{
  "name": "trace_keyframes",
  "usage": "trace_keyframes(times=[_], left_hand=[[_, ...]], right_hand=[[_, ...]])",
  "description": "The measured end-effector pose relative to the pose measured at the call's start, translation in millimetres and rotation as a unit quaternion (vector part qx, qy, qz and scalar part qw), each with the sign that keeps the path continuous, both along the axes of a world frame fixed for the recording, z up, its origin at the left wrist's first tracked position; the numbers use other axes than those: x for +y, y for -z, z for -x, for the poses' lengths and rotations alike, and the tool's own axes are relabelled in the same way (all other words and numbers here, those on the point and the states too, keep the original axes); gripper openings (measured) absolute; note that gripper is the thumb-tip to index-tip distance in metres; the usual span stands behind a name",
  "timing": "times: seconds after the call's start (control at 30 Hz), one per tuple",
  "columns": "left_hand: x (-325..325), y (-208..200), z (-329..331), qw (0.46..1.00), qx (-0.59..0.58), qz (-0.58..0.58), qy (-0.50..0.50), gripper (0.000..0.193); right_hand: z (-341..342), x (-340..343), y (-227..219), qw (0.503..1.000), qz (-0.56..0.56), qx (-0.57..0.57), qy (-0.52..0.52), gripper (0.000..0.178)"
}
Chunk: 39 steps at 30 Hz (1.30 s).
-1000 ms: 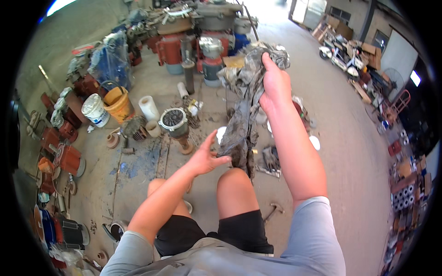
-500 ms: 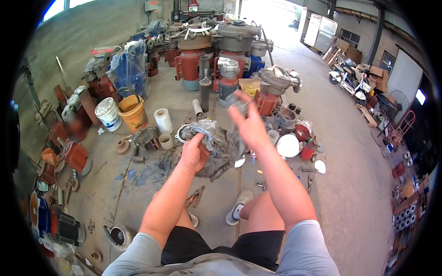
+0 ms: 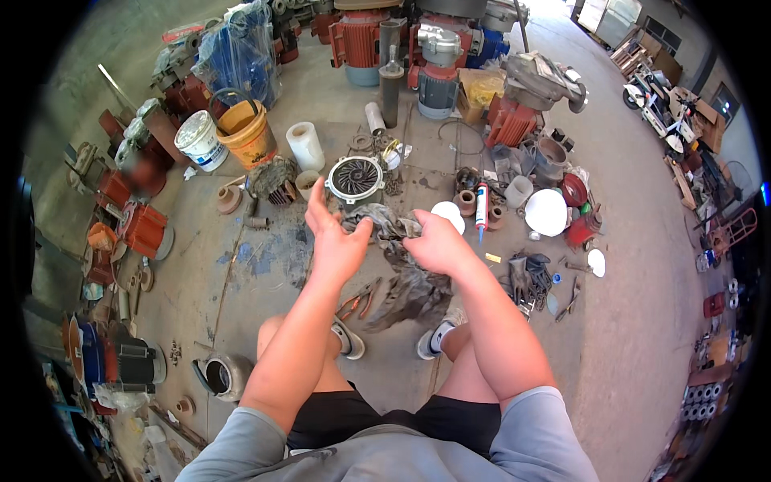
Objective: The person cleans a circular metal component with a wire brush, dipping the brush into a bucket of liquid and scrubbing the surface. They also handle a cylindrical metal part, wiping it with a cloth and inspecting it. The person repeatedly scrubs the circular component and wipes the cylindrical part throughout the clip.
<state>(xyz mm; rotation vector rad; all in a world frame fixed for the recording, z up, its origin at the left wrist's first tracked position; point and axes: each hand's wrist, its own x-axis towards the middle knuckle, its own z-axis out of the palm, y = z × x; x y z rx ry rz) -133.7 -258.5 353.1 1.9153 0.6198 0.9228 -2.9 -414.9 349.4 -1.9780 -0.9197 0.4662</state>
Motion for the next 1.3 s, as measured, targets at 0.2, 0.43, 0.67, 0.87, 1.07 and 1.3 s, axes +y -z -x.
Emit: trace_keyframes(times=[0.2,0.43,0.67,0.87,1.07,1.3], left_hand=[[-33,35,-19,0.98,-0.03,0.05,0.191,0.056],[-53,33,-84,0.951,-0.111,0.282,0.058,0.03],[-79,45,-159,0.858,-0.185,0.456,0.147,0.058],[-95,82,-165,0.901,-0.166,0.334,0.22,0.06],[-40,164,-159,0.822,-0.201,0.532,0.025,0.056],[39,248,-155,0.8,-0.209,0.487,-0.28,0.06]], right_hand=[[1,15,-2,0.879,-0.27,0.386,0.072,0.047],[20,19,6,0.92,-0.313,0.217,0.089,0.057],[-20,19,8,0.918,-0.333,0.046,0.213,0.05],[-76,8,37,0.886,-0.299,0.242,0.261,0.043],[-105,29,85,0.862,-0.197,0.324,0.337,0.032],[-143,55,103,0.872,-0.171,0.382,0.253,0.036]])
